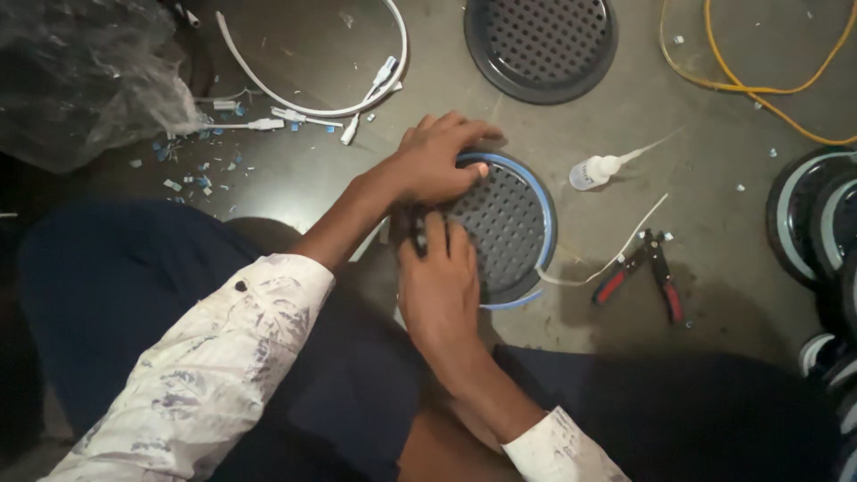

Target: The person sits on the floor and assembles LED light strips onto circular speaker grilles. They apply glue to the rim, press the light strip into place, and use pliers to trim excess cable. The person repeats this process for multiple grilles, stacking completed units nearby.

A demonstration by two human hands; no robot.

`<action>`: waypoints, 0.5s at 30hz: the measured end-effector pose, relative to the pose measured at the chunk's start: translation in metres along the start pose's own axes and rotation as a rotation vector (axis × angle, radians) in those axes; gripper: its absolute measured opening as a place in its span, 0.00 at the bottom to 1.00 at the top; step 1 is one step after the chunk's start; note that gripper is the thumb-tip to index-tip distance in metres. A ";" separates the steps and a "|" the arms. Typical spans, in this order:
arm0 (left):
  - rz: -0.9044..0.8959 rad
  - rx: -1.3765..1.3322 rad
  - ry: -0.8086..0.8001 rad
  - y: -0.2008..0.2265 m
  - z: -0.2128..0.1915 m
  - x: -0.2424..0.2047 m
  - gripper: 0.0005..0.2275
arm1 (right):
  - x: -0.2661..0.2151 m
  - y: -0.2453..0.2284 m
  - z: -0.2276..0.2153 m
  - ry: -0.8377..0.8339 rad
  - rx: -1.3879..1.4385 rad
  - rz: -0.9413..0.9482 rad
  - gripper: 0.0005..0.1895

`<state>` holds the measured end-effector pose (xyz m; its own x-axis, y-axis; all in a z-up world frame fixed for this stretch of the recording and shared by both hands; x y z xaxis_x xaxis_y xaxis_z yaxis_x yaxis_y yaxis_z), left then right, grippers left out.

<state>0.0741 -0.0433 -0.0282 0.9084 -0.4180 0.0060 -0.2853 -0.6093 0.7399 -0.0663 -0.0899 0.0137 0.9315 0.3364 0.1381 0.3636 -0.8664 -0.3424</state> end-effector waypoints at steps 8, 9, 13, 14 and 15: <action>-0.063 0.035 -0.023 -0.011 -0.020 0.002 0.12 | -0.004 0.015 -0.021 -0.095 0.236 0.014 0.35; -0.085 0.089 -0.027 -0.011 -0.024 0.001 0.12 | -0.004 0.023 -0.026 -0.083 0.170 0.041 0.36; -0.276 0.205 -0.068 -0.015 -0.035 -0.009 0.12 | 0.002 0.061 -0.038 -0.086 -0.056 0.146 0.44; -0.278 0.207 -0.071 -0.012 -0.036 -0.009 0.12 | 0.004 0.069 -0.038 -0.097 -0.105 0.174 0.47; -0.280 0.209 -0.075 -0.010 -0.035 -0.008 0.12 | 0.005 0.072 -0.037 -0.121 -0.125 0.172 0.49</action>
<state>0.0802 -0.0096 -0.0119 0.9376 -0.2589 -0.2323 -0.0919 -0.8284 0.5526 -0.0361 -0.1644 0.0238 0.9762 0.2149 -0.0274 0.2029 -0.9511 -0.2327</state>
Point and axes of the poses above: each hand's wrist, its own x-axis towards the middle knuckle, its own z-axis out of the palm, y = z × x, the point moved 8 cm from there along x, towards the middle knuckle, and after that the axes turned 3 degrees about z, right-handed, at the moved point
